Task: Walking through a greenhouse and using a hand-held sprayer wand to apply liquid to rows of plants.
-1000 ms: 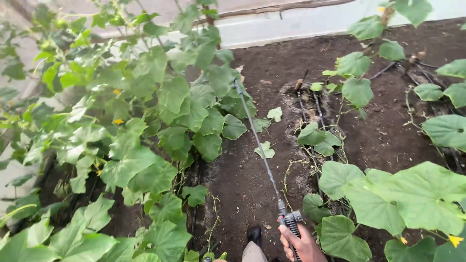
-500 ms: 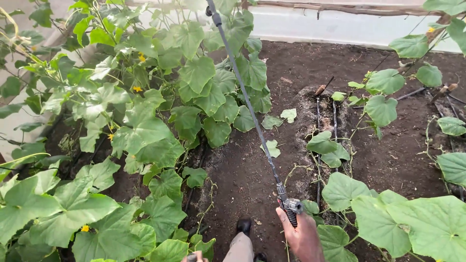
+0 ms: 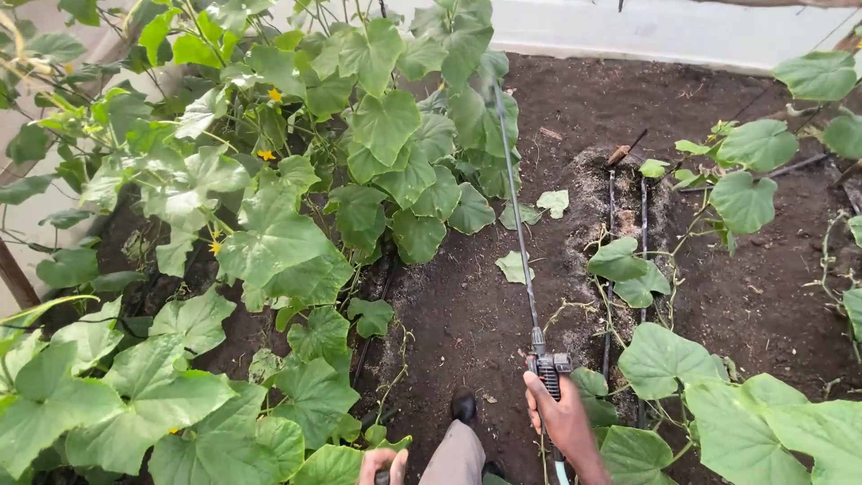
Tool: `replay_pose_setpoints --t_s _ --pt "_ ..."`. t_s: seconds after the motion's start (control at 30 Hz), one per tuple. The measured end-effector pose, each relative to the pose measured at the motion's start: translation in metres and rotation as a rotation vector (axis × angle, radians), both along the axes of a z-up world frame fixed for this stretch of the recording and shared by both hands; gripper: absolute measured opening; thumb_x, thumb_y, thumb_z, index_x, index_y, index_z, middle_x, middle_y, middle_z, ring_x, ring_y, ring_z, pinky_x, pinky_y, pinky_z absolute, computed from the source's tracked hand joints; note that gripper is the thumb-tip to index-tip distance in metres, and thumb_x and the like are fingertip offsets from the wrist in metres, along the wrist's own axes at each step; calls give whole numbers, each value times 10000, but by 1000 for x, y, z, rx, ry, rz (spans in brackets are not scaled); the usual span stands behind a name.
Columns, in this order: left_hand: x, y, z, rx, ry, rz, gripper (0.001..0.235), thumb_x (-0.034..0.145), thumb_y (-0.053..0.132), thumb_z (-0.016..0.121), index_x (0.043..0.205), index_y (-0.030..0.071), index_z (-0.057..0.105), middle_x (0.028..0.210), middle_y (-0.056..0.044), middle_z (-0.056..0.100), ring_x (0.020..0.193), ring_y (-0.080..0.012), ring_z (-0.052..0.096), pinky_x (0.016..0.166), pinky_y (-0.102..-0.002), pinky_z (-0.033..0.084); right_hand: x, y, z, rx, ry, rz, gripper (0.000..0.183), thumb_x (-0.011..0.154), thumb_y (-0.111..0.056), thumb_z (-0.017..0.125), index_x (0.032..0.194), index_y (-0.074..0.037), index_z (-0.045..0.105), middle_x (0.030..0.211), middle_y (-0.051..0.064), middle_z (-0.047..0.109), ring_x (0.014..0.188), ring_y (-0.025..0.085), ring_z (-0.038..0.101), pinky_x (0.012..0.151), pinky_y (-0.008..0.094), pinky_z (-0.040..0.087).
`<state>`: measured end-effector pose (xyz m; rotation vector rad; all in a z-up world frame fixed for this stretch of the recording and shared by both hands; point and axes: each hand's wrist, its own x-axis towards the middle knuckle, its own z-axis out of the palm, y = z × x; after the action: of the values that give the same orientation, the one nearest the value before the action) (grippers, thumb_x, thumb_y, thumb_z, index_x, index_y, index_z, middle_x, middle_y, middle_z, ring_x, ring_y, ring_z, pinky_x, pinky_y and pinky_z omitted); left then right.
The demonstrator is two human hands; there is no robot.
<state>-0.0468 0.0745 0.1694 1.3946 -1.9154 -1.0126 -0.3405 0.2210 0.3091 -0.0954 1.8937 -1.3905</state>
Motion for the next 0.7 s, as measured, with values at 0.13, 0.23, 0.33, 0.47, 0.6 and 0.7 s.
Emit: replay_pose_setpoints --t_s 0.13,0.23,0.33,0.47,0.6,0.7 --pt "-52 -48 -26 305 -676 -92 290 927 655 534 882 378 605 601 75 584 529 -150 627 578 -275 460 -15 -31 22 56 110 -33 415 963 -409 634 721 -72 641 583 62 628 505 178 577 516 321 478" --pt "-53 -67 -133 255 -892 -245 297 965 684 447 1096 421 489 693 -72 695 702 -322 705 634 -453 530 -35 -56 24 144 147 -23 340 976 -374 605 975 -62 740 662 52 655 555 168 612 485 295 515" --pt "-69 -77 -177 262 -846 -359 216 1042 509 446 1022 302 509 726 -69 723 697 -294 711 662 -444 524 -71 -85 3 14 307 -26 341 1007 -356 578 803 -90 644 618 27 619 493 143 554 430 281 464" --pt "-81 -106 -174 263 -955 -292 269 981 618 440 961 353 483 752 -54 719 783 -358 699 702 -479 493 -107 -106 -22 20 -3 -177 377 1000 -422 553 1160 -86 616 687 48 641 535 167 573 550 338 528" --pt "-112 -131 -123 351 -833 -314 192 1032 488 494 1030 306 557 859 -83 795 808 -307 742 736 -445 528 -105 -89 -84 -138 -287 -438 324 979 -362 667 1061 -64 571 718 56 606 498 154 497 419 317 434" --pt "-136 -149 -96 410 -781 -363 157 1054 401 491 1031 269 571 853 -66 794 756 -227 733 696 -386 539 -79 -70 -59 184 -144 -222 400 983 -468 563 926 -73 599 680 72 663 451 185 550 484 332 515"
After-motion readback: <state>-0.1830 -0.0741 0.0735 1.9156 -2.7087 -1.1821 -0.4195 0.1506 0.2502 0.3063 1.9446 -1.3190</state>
